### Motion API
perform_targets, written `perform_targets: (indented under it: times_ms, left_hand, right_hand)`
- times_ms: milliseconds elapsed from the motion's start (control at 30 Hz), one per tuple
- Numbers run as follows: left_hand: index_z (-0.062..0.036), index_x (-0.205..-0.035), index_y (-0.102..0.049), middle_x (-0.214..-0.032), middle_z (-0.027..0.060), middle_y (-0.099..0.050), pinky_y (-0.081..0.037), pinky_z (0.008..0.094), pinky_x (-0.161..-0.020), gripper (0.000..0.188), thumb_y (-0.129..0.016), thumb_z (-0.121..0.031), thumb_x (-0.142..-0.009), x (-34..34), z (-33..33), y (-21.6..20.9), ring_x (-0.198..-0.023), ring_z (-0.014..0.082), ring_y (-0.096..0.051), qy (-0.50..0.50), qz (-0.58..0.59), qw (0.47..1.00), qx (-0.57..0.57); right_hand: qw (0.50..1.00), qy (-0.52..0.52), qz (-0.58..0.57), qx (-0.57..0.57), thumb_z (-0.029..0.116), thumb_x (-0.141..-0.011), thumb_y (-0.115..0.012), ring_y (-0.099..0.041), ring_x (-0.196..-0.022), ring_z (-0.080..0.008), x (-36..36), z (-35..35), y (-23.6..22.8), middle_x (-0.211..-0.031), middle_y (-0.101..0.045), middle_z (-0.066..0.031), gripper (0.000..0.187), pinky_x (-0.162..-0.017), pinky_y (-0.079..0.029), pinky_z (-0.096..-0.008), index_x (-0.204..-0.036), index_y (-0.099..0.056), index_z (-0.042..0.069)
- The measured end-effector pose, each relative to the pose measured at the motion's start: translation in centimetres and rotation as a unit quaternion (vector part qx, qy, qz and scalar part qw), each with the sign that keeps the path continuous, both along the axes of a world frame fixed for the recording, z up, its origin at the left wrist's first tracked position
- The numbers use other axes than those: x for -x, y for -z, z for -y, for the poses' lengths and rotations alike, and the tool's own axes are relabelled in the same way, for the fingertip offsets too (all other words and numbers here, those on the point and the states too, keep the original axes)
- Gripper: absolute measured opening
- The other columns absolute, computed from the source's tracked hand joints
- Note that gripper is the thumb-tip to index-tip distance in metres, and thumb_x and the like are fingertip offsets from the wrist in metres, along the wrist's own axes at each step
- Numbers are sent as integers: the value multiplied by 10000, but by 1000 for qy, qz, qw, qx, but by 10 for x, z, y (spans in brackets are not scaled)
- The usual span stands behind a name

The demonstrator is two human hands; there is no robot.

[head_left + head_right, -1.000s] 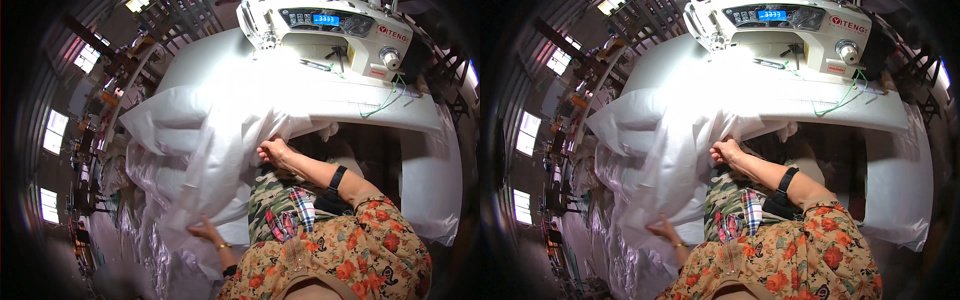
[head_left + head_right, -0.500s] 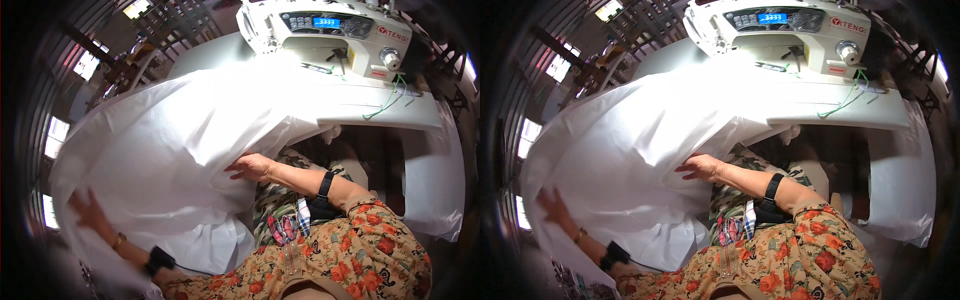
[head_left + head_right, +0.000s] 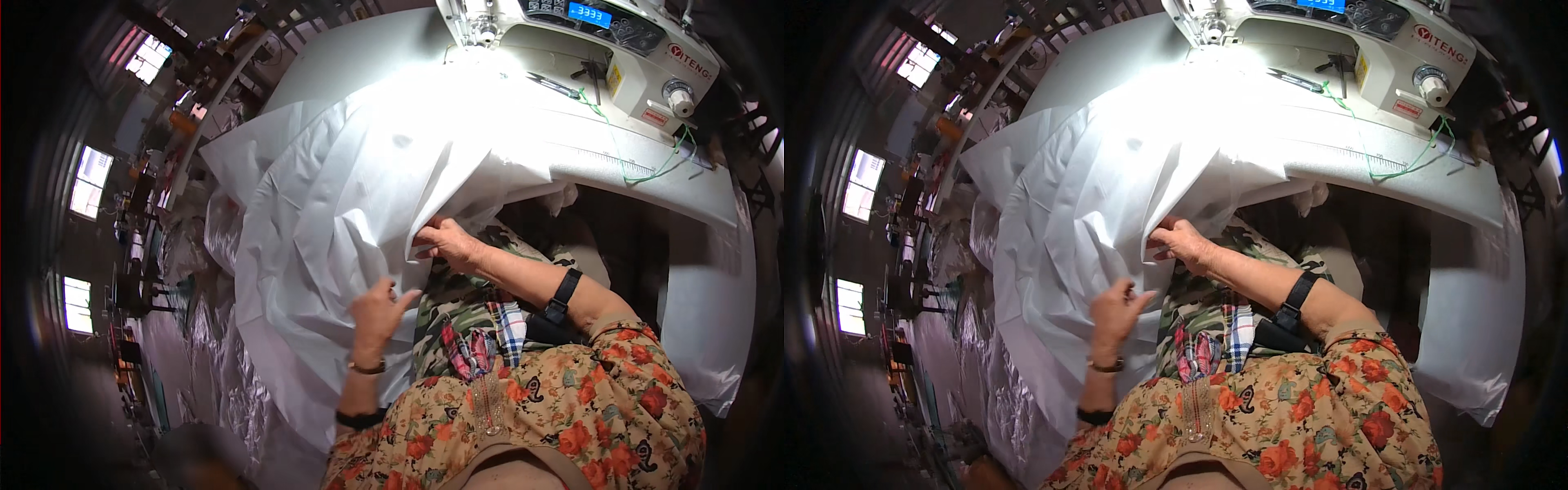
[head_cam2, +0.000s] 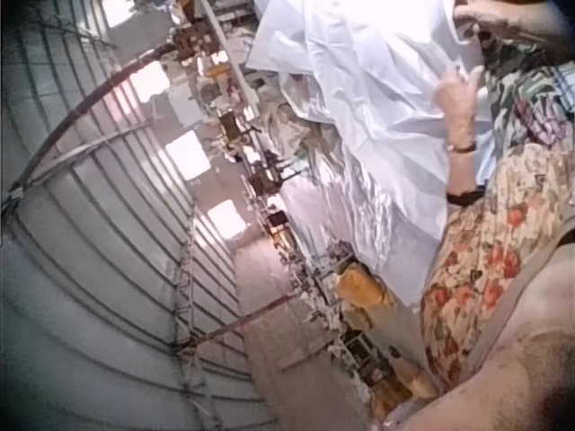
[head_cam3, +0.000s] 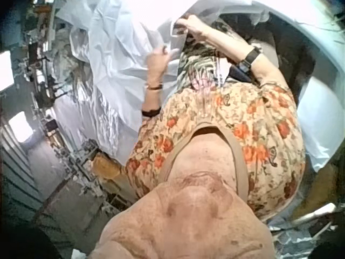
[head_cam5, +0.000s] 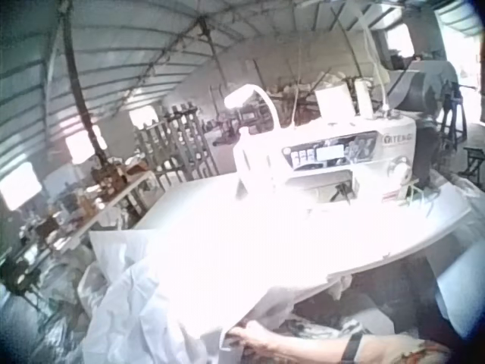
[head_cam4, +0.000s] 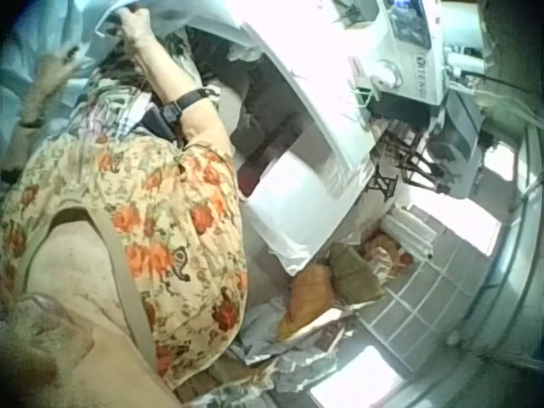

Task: The recorder is sewing together large white plastic/polypropylene sheets using an industrial sewing machine.

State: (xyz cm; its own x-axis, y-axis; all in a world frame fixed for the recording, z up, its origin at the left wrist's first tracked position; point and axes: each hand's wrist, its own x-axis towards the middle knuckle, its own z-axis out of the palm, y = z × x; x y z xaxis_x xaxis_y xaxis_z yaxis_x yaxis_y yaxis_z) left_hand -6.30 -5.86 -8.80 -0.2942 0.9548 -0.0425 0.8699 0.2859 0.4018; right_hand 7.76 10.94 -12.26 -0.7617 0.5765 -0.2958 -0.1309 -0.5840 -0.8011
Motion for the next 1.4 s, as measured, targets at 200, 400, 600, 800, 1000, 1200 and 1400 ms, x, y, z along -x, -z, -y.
perform_targets:
  times_ms: [200, 400, 600, 800, 1000, 1200, 1400]
  left_hand:
    - [-14, -1248, -470, -1278, 211, -517, -457, 451, -910, 647, -785, -337, -784, -5, 15, 100, -1108, 367, -542, -197, -56, 978, -39]
    - [-26, -1457, -307, -1460, 209, -345, -278, 561, -1097, 898, -758, -427, -793, 32, 44, 116, -1354, 425, -318, -328, -182, 922, -99]
    - [-34, -1389, -423, -1381, 195, -458, -254, 635, -1058, 670, -588, -480, -918, 132, 61, 29, -1322, 397, -377, -402, -304, 858, -103]
    - [-101, -1375, -498, -1443, 80, -480, -285, 594, -1057, 538, -598, -345, -906, 220, 62, 11, -1339, 273, -414, -205, -333, 919, -43]
    - [-19, -1043, -685, -956, 133, -721, -516, 385, -830, 260, -569, -220, -925, 144, 25, -13, -910, 298, -688, -92, -124, 988, 13]
    - [3, -1084, -654, -902, 61, -712, -489, 257, -764, 308, -623, -275, -957, 22, -2, -33, -809, 129, -649, 25, 442, 894, -62]
    - [35, -1058, -615, -975, 91, -699, -530, 232, -774, 258, -729, -74, -853, 10, 7, -20, -837, 114, -659, -74, 692, 712, -93]
  right_hand:
    - [1000, -6, 25, -5, 249, -877, -654, -613, -997, -136, 0, 3, -9, -1093, -641, -53, 402, -837, -494, -300, -1204, -579, 27]
    - [966, -36, 187, -173, 306, -876, -654, -637, -840, -234, 20, 7, 19, -890, -686, -152, 397, -783, -496, -350, -1051, -687, -49]
    - [955, -121, 80, -260, 231, -929, -554, -614, -1039, -206, 4, 21, -17, -1060, -684, -145, 344, -925, -477, -348, -1139, -648, -24]
    - [943, -293, -141, -78, 340, -992, -570, -594, -1098, -161, -39, 51, -73, -1163, -656, -78, 401, -966, -462, -317, -1205, -622, 5]
    - [926, -376, -4, -38, 311, -1012, -520, -572, -982, -111, -35, 61, -64, -1193, -632, -55, 374, -864, -473, -256, -1249, -563, 25]
    - [913, -325, -97, -226, 251, -992, -521, -567, -1078, -178, -46, 65, -58, -1247, -603, -115, 383, -944, -463, -316, -1268, -525, -15]
    - [971, -149, 67, -173, 264, -972, -575, -636, -918, -141, -75, 41, -28, -1053, -669, -91, 283, -811, -507, -282, -1081, -624, 7]
